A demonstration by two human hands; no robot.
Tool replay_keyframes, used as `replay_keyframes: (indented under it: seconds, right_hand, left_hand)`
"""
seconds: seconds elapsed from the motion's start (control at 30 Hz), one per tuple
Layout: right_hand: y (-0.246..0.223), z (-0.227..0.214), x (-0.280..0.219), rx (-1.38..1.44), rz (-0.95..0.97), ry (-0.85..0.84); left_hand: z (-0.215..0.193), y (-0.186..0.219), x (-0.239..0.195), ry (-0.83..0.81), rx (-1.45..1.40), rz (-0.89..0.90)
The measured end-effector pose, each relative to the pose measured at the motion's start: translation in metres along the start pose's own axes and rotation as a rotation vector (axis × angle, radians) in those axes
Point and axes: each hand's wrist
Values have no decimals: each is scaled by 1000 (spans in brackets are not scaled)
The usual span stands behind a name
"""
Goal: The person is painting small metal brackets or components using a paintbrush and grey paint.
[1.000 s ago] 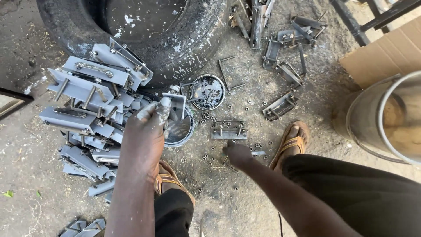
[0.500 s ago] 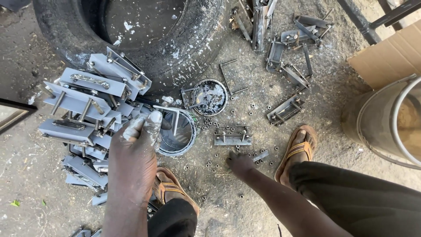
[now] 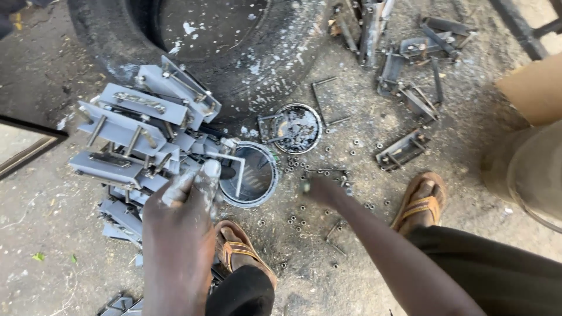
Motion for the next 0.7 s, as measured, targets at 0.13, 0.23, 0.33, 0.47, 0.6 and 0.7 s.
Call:
replay_keyframes:
  seconds: [0.13, 0.23, 0.33, 0.47, 0.6, 0.7]
  right_hand:
    - [-102, -79, -24, -89, 194, 206]
    - [-121, -95, 38, -110, 201, 297]
    - [-131, -99, 117, -135, 181, 332]
    - [-117, -97, 190, -71, 199, 356]
    - [-122, -100, 173, -2, 328, 356]
    - [-141, -107, 119, 58, 302, 294]
  left_hand:
    - [-16, -4, -4, 84, 322, -110]
    - [-36, -74, 101, -27, 335, 1135]
    - [-183, -322, 288, -66, 310, 1949]
    - [-279, -527, 362, -64, 474, 1704]
    - [-311, -613, 348, -77, 592, 1496]
    - [-299, -617, 340, -91, 655, 1387]
Point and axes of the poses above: each hand's wrist, its own x-axis towards the middle knuckle, its own z-axis out of the palm, y = z × x, and after that the axes turned 14 degrees about -y, right-handed
